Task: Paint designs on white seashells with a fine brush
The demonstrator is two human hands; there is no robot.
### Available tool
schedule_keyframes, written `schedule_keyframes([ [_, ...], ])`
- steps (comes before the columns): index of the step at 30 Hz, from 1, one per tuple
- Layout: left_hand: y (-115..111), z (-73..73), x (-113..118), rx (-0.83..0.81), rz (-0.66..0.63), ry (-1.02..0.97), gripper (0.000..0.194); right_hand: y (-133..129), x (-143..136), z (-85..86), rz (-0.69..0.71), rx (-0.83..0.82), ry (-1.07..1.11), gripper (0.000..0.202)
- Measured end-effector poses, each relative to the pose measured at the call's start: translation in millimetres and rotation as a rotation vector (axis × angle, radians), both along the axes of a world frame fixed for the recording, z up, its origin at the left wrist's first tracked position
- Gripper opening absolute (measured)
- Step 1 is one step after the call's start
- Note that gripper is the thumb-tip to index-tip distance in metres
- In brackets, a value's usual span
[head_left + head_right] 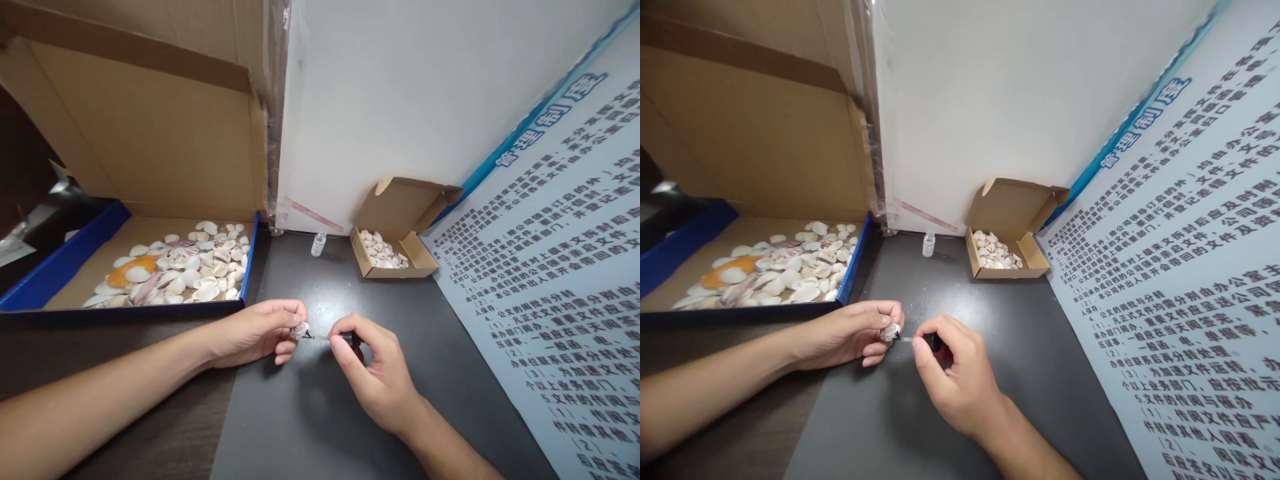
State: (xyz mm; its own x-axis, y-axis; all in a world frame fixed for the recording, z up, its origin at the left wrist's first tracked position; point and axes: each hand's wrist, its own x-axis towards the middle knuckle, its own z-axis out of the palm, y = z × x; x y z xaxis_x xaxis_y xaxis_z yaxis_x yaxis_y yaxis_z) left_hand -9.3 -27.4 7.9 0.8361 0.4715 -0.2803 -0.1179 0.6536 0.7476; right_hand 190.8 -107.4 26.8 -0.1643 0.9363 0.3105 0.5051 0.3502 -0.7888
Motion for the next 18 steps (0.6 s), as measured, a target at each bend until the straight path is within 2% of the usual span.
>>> schedule_keyframes([
  [18, 0.0, 0.6, -0.2, 0.002, 0.002, 0.016, 0.021, -0.5, -0.9, 0.9, 0.008, -0.01, -0.001, 0.014],
])
